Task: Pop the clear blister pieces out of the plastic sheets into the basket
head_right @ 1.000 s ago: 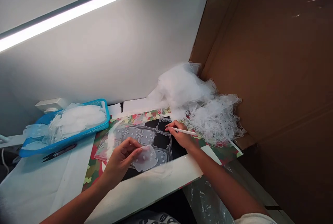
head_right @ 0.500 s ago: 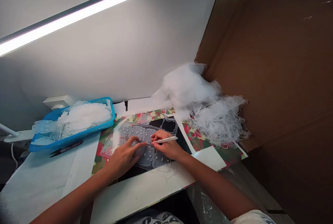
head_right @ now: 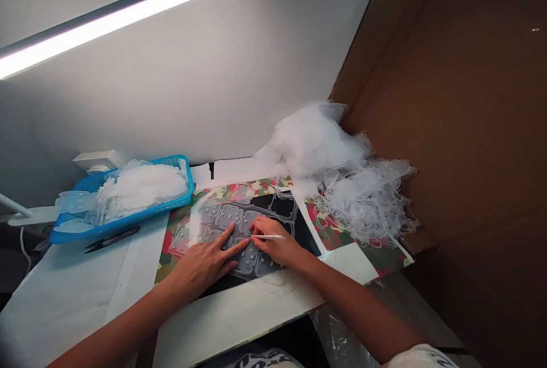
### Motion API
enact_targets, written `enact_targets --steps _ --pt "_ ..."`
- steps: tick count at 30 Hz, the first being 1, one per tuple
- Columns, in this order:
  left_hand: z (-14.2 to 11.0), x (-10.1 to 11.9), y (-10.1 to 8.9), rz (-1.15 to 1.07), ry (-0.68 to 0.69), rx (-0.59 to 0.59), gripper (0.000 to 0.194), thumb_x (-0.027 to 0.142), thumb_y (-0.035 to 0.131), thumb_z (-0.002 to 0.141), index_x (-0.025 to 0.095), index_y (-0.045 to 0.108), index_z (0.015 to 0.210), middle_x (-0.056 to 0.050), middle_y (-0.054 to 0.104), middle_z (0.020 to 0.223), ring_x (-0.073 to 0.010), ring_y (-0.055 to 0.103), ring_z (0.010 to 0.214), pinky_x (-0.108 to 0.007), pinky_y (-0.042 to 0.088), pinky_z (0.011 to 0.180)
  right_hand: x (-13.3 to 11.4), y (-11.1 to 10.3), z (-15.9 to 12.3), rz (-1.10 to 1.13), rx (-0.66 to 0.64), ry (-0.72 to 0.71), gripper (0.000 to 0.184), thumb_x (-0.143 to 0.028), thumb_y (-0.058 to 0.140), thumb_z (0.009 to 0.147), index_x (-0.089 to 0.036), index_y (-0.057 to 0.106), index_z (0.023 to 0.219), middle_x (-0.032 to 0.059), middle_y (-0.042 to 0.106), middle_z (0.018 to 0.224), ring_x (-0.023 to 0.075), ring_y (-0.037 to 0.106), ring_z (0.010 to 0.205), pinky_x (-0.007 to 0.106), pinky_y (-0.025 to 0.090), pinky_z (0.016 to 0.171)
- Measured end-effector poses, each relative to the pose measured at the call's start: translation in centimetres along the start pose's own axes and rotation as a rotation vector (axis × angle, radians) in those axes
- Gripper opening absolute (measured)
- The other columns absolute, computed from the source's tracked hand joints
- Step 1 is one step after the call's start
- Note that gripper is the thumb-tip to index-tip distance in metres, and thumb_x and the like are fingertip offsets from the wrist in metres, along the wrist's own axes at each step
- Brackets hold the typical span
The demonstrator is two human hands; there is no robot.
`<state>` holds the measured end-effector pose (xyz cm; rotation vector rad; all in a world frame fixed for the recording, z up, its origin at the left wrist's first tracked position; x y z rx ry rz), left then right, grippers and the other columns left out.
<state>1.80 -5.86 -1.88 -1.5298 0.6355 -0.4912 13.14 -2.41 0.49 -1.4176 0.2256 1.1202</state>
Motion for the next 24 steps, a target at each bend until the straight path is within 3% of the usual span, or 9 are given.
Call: enact_targets --steps 5,7,10,13,15,17,20,22,24 --pt "-0.1 -0.1 0.0 0.027 -0.01 -0.056 0.054 0.046 0.041 0.098 0.05 0.024 0.149 -0.02 0.026 0.157 -0.0253 0.071 0.066 -0.036 0.052 0.053 -1.3 1.3 -0.3 -0.234 0.05 -0.173 0.011 -0.015 0.051 0.092 -0.02 0.058 0.085 0.0093 0.067 0.1 0.0229 0.061 0.095 0.038 0.048 0.087" --pt "-0.1 -0.2 -0.1 0.027 -0.017 -0.061 0.054 0.046 0.041 0.098 0.052 0.023 0.148 -0.02 0.026 0.157 -0.0246 0.071 0.065 -0.034 0.051 0.051 -1.2 0.6 -0.2 -0.282 0.096 -0.181 0.016 -0.017 0.045 0.095 -0.02 0.06 0.092 0.0097 0.068 0.096 0.0233 0.063 0.092 0.038 0.048 0.086" --pt "-0.2 -0.1 -0.2 -0.014 -0.021 -0.056 0.053 0.045 0.042 0.098 0.052 0.025 0.147 -0.019 0.025 0.158 -0.0231 0.07 0.065 -0.032 0.05 0.051 1.8 -4.3 -0.5 -0.213 0.304 0.032 0.019 -0.025 0.043 0.096 -0.021 0.062 0.094 0.0066 0.071 0.094 0.0205 0.064 0.083 0.032 0.049 0.076" --pt "-0.5 -0.4 -0.3 -0.091 -0.029 -0.075 0.052 0.044 0.044 0.097 0.05 0.031 0.147 -0.017 0.023 0.159 -0.0214 0.069 0.065 -0.031 0.048 0.051 6.4 -10.0 -2.8 -0.128 0.57 0.325 0.019 -0.035 0.052 0.09 -0.021 0.06 0.078 0.004 0.073 0.089 0.0185 0.062 0.073 0.029 0.046 0.067" --pt "-0.2 -0.9 -0.6 -0.187 -0.017 -0.093 0.051 0.046 0.048 0.095 0.048 0.037 0.145 -0.015 0.026 0.159 -0.0215 0.069 0.066 -0.032 0.048 0.053 8.3 -11.7 -4.0 -0.03 0.636 0.398 0.025 -0.04 0.057 0.087 -0.021 0.056 0.07 0.0032 0.072 0.083 0.0185 0.061 0.072 0.028 0.045 0.067" --pt "0.7 -1.9 -1.6 -0.36 -0.015 -0.064 0.047 0.051 0.047 0.094 0.042 0.049 0.14 -0.012 0.04 0.153 -0.0237 0.069 0.075 -0.033 0.049 0.061 8.7 -11.4 -4.4 0.111 0.601 0.396 0.028 -0.044 0.059 0.085 -0.021 0.054 0.068 0.0027 0.072 0.081 0.0187 0.061 0.074 0.029 0.046 0.07" --pt "3.4 -4.7 -2.9 -0.736 -0.16 0.016 0.058 0.059 0.03 0.096 0.023 0.074 0.109 -0.01 0.071 0.114 -0.0237 0.067 0.087 -0.032 0.047 0.076 6.6 -9.6 -4.0 0.266 0.515 0.344 0.026 -0.043 0.061 0.084 -0.021 0.057 0.071 0.0036 0.073 0.091 0.0191 0.063 0.081 0.03 0.047 0.076" --pt "5.4 -5.7 -2.4 -0.953 -0.276 -0.02 0.073 0.062 0.021 0.095 0.016 0.077 0.087 -0.009 0.075 0.087 -0.0217 0.066 0.083 -0.03 0.046 0.077 4.1 -8.1 -3.2 0.34 0.423 0.302 0.023 -0.041 0.062 0.084 -0.021 0.06 0.074 0.0047 0.073 0.098 0.0197 0.064 0.085 0.031 0.047 0.079" --pt "7.2 -5.1 -1.5 -1.045 -0.294 -0.103 0.074 0.065 0.021 0.093 0.016 0.075 0.08 -0.007 0.073 0.073 -0.0198 0.064 0.074 -0.027 0.045 0.07 2.2 -6.5 -2.2 0.419 0.297 0.273 0.022 -0.04 0.062 0.085 -0.021 0.06 0.075 0.0053 0.073 0.101 0.0197 0.064 0.087 0.031 0.047 0.079"
Point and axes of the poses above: each hand's wrist, its own z-axis towards the middle knuckle, its own y-axis out of the palm, x = y × z, the point moved 10 cm from there along z, towards the middle knuckle
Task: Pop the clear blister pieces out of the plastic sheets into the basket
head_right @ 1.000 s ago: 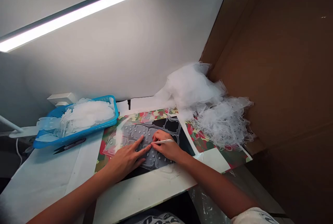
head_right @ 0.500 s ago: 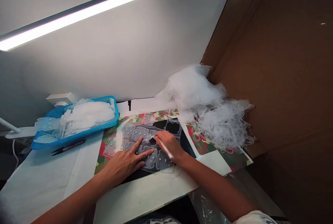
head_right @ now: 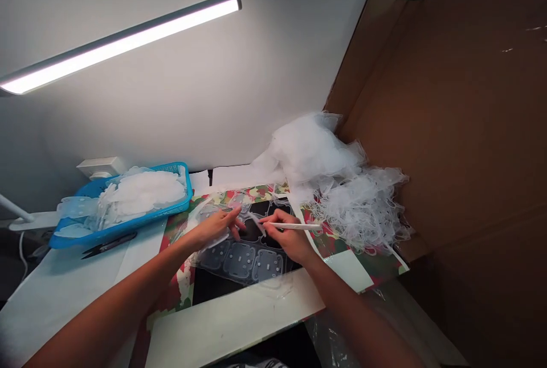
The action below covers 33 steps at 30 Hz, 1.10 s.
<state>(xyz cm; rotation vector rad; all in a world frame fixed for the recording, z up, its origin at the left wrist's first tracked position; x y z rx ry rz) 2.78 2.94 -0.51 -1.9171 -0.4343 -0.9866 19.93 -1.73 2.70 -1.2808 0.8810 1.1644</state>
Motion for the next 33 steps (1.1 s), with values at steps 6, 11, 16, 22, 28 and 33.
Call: enact_targets --steps 6,11,16,22,28,33 --pt "2.1 0.3 2.2 0.139 0.057 -0.001 0.025 0.041 0.06 0.078 0.016 0.066 0.078 0.0 0.064 0.065 -0.0151 0.054 0.059 -0.023 0.032 0.054 1.5 1.0 3.0 0.157 -0.013 0.049 0.027 -0.044 0.066 0.081 -0.021 0.055 0.073 0.002 0.071 0.085 0.0182 0.065 0.082 0.029 0.048 0.073" --pt "1.1 1.2 2.0 0.298 0.144 0.124 0.011 0.028 0.056 0.081 0.019 0.062 0.082 0.001 0.058 0.067 -0.015 0.053 0.064 -0.024 0.029 0.058 4.0 2.1 4.6 -0.003 -0.15 0.075 0.024 -0.04 0.068 0.077 -0.019 0.057 0.071 -0.0003 0.068 0.077 0.0138 0.058 0.067 0.025 0.04 0.061" --pt "-0.2 2.3 2.7 0.413 0.174 0.174 0.018 0.027 0.047 0.091 0.02 0.061 0.082 -0.002 0.061 0.073 -0.0175 0.058 0.069 -0.025 0.03 0.059 4.4 1.8 4.7 0.013 -0.137 0.08 0.026 -0.041 0.064 0.08 -0.019 0.054 0.07 -0.0004 0.067 0.075 0.0144 0.06 0.07 0.025 0.04 0.061" --pt "-2.6 4.1 4.5 0.788 0.362 0.236 0.03 0.021 0.032 0.098 0.021 0.062 0.094 -0.007 0.063 0.096 -0.0159 0.062 0.066 -0.026 0.033 0.052 4.3 1.7 4.3 -0.087 -0.158 0.04 0.026 -0.041 0.06 0.086 -0.021 0.053 0.073 -0.0021 0.065 0.074 0.0165 0.065 0.076 0.024 0.04 0.061" --pt "-7.4 5.7 6.7 0.853 0.72 0.263 0.033 0.013 0.034 0.095 0.02 0.058 0.116 -0.009 0.066 0.098 -0.0174 0.062 0.076 -0.028 0.046 0.059 4.5 1.8 3.9 -0.061 -0.148 0.035 0.024 -0.04 0.057 0.088 -0.021 0.051 0.075 -0.0018 0.067 0.079 0.0184 0.068 0.086 0.025 0.044 0.068" --pt "-8.4 3.0 1.0 0.38 0.421 0.39 0.024 0.021 0.038 0.094 0.021 0.062 0.091 -0.005 0.063 0.085 -0.0173 0.058 0.079 -0.027 0.048 0.069 4.0 1.3 3.9 -0.074 -0.148 0.022 0.02 -0.038 0.058 0.087 -0.021 0.057 0.078 0.0017 0.072 0.093 0.0187 0.067 0.09 0.028 0.046 0.076"
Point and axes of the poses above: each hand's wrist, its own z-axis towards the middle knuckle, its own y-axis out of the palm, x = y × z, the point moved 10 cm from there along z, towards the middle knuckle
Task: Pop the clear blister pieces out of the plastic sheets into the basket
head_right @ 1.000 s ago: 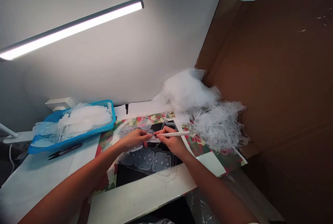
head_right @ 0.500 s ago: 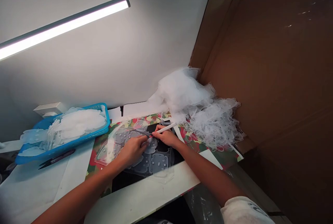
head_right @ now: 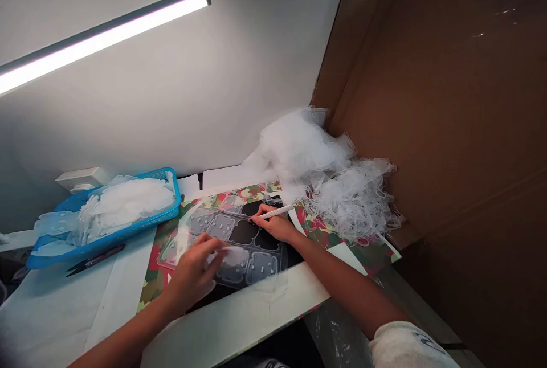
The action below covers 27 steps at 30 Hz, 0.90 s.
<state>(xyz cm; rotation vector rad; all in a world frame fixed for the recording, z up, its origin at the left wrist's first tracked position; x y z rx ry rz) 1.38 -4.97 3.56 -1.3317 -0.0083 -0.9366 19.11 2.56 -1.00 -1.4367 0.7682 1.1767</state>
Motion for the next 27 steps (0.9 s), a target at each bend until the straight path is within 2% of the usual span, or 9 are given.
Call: enact_targets --steps 3,5,7,10,13,16,19,24,27 --pt "-0.5 -4.9 -3.0 -0.061 -0.27 0.094 0.028 0.02 0.033 0.088 0.02 0.054 0.071 -0.002 0.055 0.075 -0.0158 0.055 0.07 -0.026 0.045 0.064 -1.4 -0.7 0.1 -0.093 0.077 -0.048 0.016 -0.035 0.058 0.086 -0.02 0.061 0.079 0.0026 0.071 0.095 0.0173 0.063 0.081 0.029 0.046 0.073" --pt "-0.6 -6.9 -3.9 0.037 -0.331 0.08 0.033 0.024 0.031 0.088 0.02 0.047 0.06 -0.001 0.051 0.067 -0.0159 0.054 0.066 -0.027 0.042 0.063 -2.7 -0.4 0.2 -0.142 0.135 -0.096 0.014 -0.032 0.058 0.085 -0.02 0.061 0.077 0.0026 0.07 0.092 0.017 0.061 0.078 0.03 0.045 0.072" --pt "-0.7 -7.8 -3.4 0.17 -0.33 -0.007 0.036 0.035 0.036 0.091 0.019 0.052 0.063 -0.001 0.055 0.068 -0.0161 0.055 0.065 -0.027 0.04 0.061 -3.7 1.4 0.5 -0.143 0.116 -0.136 0.015 -0.029 0.059 0.084 -0.02 0.059 0.072 0.0028 0.07 0.091 0.0177 0.062 0.08 0.031 0.046 0.074" --pt "-1.1 -7.0 -1.8 0.353 -0.227 -0.104 0.028 0.041 0.046 0.092 0.023 0.067 0.1 -0.004 0.065 0.104 -0.0159 0.061 0.069 -0.025 0.039 0.055 -4.4 5.6 0.9 -0.12 0.0 -0.186 0.019 -0.027 0.061 0.083 -0.02 0.055 0.066 0.0028 0.068 0.09 0.0186 0.063 0.085 0.031 0.046 0.077" --pt "-2.0 -5.9 -0.2 0.489 -0.125 -0.177 0.037 0.038 0.044 0.095 0.034 0.058 0.129 -0.007 0.053 0.135 -0.0165 0.066 0.069 -0.025 0.04 0.05 -4.9 8.2 1.0 -0.151 -0.024 -0.244 0.019 -0.025 0.062 0.083 -0.02 0.053 0.066 0.0019 0.065 0.087 0.0177 0.061 0.084 0.03 0.045 0.077" --pt "-3.0 -5.5 0.5 0.54 -0.087 -0.23 0.04 0.037 0.041 0.097 0.036 0.053 0.135 -0.009 0.047 0.144 -0.0185 0.067 0.069 -0.028 0.044 0.051 -5.1 9.1 1.1 -0.203 -0.015 -0.28 0.019 -0.025 0.061 0.082 -0.02 0.053 0.066 0.0012 0.062 0.085 0.0167 0.058 0.079 0.029 0.044 0.073" --pt "-3.5 -5.5 0.3 0.521 -0.093 -0.243 0.042 0.036 0.042 0.097 0.037 0.051 0.137 -0.011 0.041 0.15 -0.0181 0.067 0.067 -0.03 0.047 0.054 -5.4 9.3 1.0 -0.227 -0.012 -0.291 0.019 -0.023 0.062 0.082 -0.02 0.052 0.067 0.0009 0.06 0.084 0.0162 0.057 0.077 0.029 0.044 0.071" --pt "-3.4 -5.3 0.6 0.49 -0.084 -0.29 0.04 0.037 0.043 0.096 0.034 0.055 0.133 -0.011 0.035 0.155 -0.0196 0.068 0.064 -0.032 0.047 0.052 -5.7 9.9 0.9 -0.25 -0.032 -0.293 0.02 -0.02 0.063 0.082 -0.02 0.051 0.066 0.0014 0.061 0.085 0.0164 0.058 0.078 0.03 0.045 0.071" --pt "-3.3 -5.5 0.9 0.515 -0.083 -0.293 0.042 0.038 0.043 0.096 0.034 0.051 0.137 -0.011 0.031 0.157 -0.0223 0.068 0.065 -0.034 0.048 0.051 -5.9 10.2 1.0 -0.312 -0.029 -0.307 0.018 -0.018 0.062 0.083 -0.02 0.051 0.068 0.002 0.061 0.086 0.017 0.057 0.079 0.031 0.045 0.072"
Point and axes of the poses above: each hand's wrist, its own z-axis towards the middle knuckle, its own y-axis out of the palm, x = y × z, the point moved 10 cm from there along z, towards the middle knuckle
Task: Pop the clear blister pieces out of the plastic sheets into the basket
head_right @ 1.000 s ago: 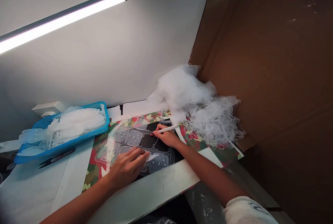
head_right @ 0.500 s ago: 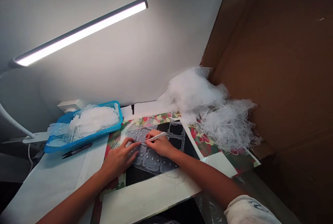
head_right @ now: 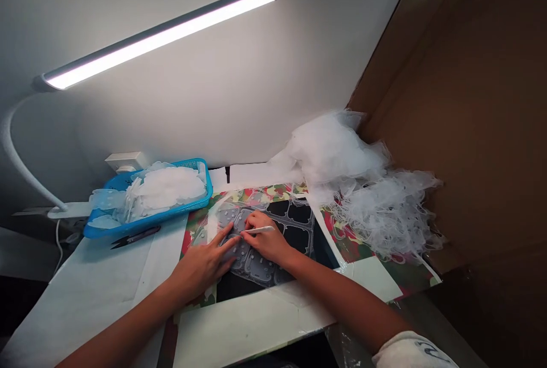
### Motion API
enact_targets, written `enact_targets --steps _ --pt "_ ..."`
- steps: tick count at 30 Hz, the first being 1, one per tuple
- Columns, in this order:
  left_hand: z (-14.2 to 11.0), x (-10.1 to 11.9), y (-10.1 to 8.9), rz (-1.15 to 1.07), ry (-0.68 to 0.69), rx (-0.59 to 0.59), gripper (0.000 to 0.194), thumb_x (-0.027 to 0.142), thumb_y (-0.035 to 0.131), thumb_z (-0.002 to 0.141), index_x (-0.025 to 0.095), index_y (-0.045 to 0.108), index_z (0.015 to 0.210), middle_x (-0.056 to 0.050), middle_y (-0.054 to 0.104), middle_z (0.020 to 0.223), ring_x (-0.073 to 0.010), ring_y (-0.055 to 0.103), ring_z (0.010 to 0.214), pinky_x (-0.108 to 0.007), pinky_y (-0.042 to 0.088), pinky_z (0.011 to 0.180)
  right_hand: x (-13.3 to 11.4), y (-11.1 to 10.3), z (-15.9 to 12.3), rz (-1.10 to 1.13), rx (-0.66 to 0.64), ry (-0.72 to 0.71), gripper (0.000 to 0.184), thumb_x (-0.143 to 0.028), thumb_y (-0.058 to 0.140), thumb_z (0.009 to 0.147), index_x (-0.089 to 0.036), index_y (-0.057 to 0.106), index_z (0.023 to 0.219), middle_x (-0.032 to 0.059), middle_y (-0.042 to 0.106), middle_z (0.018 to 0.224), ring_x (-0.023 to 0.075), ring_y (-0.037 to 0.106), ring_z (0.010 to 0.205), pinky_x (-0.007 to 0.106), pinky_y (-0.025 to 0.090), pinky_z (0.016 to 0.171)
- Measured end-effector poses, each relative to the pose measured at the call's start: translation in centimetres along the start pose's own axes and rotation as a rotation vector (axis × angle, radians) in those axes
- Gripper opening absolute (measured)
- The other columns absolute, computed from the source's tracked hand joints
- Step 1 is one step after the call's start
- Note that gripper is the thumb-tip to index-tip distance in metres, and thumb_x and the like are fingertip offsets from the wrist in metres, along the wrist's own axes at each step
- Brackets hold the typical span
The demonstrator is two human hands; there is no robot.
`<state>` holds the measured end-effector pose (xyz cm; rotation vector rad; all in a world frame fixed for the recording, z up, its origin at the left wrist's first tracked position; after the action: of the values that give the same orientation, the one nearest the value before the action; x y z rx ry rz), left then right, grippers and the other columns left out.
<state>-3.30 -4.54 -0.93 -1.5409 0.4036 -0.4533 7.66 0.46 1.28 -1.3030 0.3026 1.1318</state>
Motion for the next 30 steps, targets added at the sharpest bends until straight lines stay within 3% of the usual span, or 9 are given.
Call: enact_targets --steps 7,12,14,19,21,23,25,28,30 --pt "0.0 0.1 1.1 0.062 0.009 -0.033 0.047 0.038 0.041 0.097 0.037 0.044 0.143 -0.018 0.029 0.157 -0.0276 0.07 0.066 -0.039 0.05 0.051 -0.3 0.8 -0.5 -0.082 -0.067 -0.08 0.017 -0.014 0.057 0.086 -0.02 0.05 0.071 0.0044 0.064 0.095 0.0185 0.059 0.087 0.032 0.048 0.078" --pt "0.0 0.4 0.6 0.057 0.025 -0.1 0.046 0.032 0.039 0.098 0.037 0.044 0.143 -0.022 0.032 0.154 -0.0241 0.067 0.059 -0.038 0.049 0.05 -1.1 1.5 -0.6 -0.274 -0.069 -0.17 0.015 -0.017 0.048 0.092 -0.02 0.059 0.082 0.0084 0.067 0.091 0.0234 0.061 0.09 0.037 0.048 0.082" --pt "0.0 0.5 0.4 0.042 0.017 -0.099 0.048 0.031 0.041 0.097 0.039 0.043 0.144 -0.022 0.035 0.153 -0.0234 0.067 0.058 -0.038 0.049 0.05 0.2 -0.6 -0.3 -0.228 0.01 -0.077 0.018 -0.02 0.045 0.094 -0.02 0.061 0.084 0.0064 0.068 0.086 0.0208 0.063 0.081 0.033 0.048 0.075" --pt "-0.3 0.3 0.3 -0.004 -0.015 -0.083 0.049 0.03 0.044 0.095 0.042 0.043 0.143 -0.019 0.032 0.155 -0.0223 0.065 0.057 -0.036 0.047 0.048 6.9 -11.7 -2.0 -0.089 0.504 0.296 0.022 -0.038 0.056 0.087 -0.02 0.06 0.073 0.0032 0.069 0.076 0.0179 0.06 0.069 0.029 0.045 0.066" --pt "-0.1 0.0 0.4 -0.023 -0.025 -0.117 0.05 0.032 0.047 0.094 0.043 0.044 0.142 -0.018 0.032 0.155 -0.021 0.065 0.056 -0.035 0.046 0.049 9.1 -13.8 -3.0 0.07 0.587 0.36 0.028 -0.044 0.063 0.081 -0.02 0.057 0.067 0.0028 0.069 0.072 0.0186 0.061 0.069 0.03 0.046 0.068" --pt "0.6 -0.5 -0.1 -0.083 -0.03 -0.14 0.044 0.037 0.05 0.092 0.041 0.053 0.136 -0.015 0.038 0.153 -0.022 0.067 0.062 -0.035 0.047 0.053 10.2 -13.4 -3.5 0.283 0.541 0.384 0.033 -0.048 0.069 0.076 -0.02 0.056 0.065 0.0025 0.069 0.072 0.0195 0.063 0.072 0.032 0.048 0.071" --pt "2.1 -1.4 -1.6 -0.222 -0.061 -0.081 0.035 0.044 0.047 0.094 0.032 0.066 0.121 -0.012 0.054 0.14 -0.0253 0.068 0.076 -0.034 0.049 0.06 9.6 -11.9 -3.5 0.405 0.459 0.376 0.033 -0.049 0.071 0.075 -0.021 0.057 0.067 0.0023 0.07 0.075 0.0198 0.064 0.075 0.032 0.049 0.074" --pt "5.2 -3.0 -2.6 -0.636 -0.164 -0.038 0.059 0.057 0.028 0.096 0.02 0.073 0.097 -0.01 0.071 0.099 -0.0246 0.066 0.084 -0.032 0.048 0.068 6.5 -9.8 -3.3 0.435 0.349 0.324 0.027 -0.045 0.068 0.08 -0.021 0.06 0.072 0.0028 0.072 0.086 0.019 0.064 0.081 0.032 0.048 0.077" --pt "7.0 -3.1 -1.1 -0.951 -0.234 -0.15 0.072 0.065 0.021 0.093 0.016 0.073 0.09 -0.008 0.071 0.079 -0.0212 0.064 0.073 -0.029 0.047 0.063 4.2 -8.0 -2.8 0.437 0.216 0.289 0.023 -0.042 0.067 0.082 -0.021 0.061 0.075 0.0031 0.073 0.093 0.0182 0.063 0.082 0.031 0.047 0.076"
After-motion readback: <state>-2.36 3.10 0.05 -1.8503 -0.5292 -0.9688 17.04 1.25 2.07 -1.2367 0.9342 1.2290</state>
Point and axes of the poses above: each hand's wrist, its own z-axis towards the middle knuckle, its own y-axis out of the palm, x = y × z, the point moved 10 cm from there along z, towards the middle knuckle
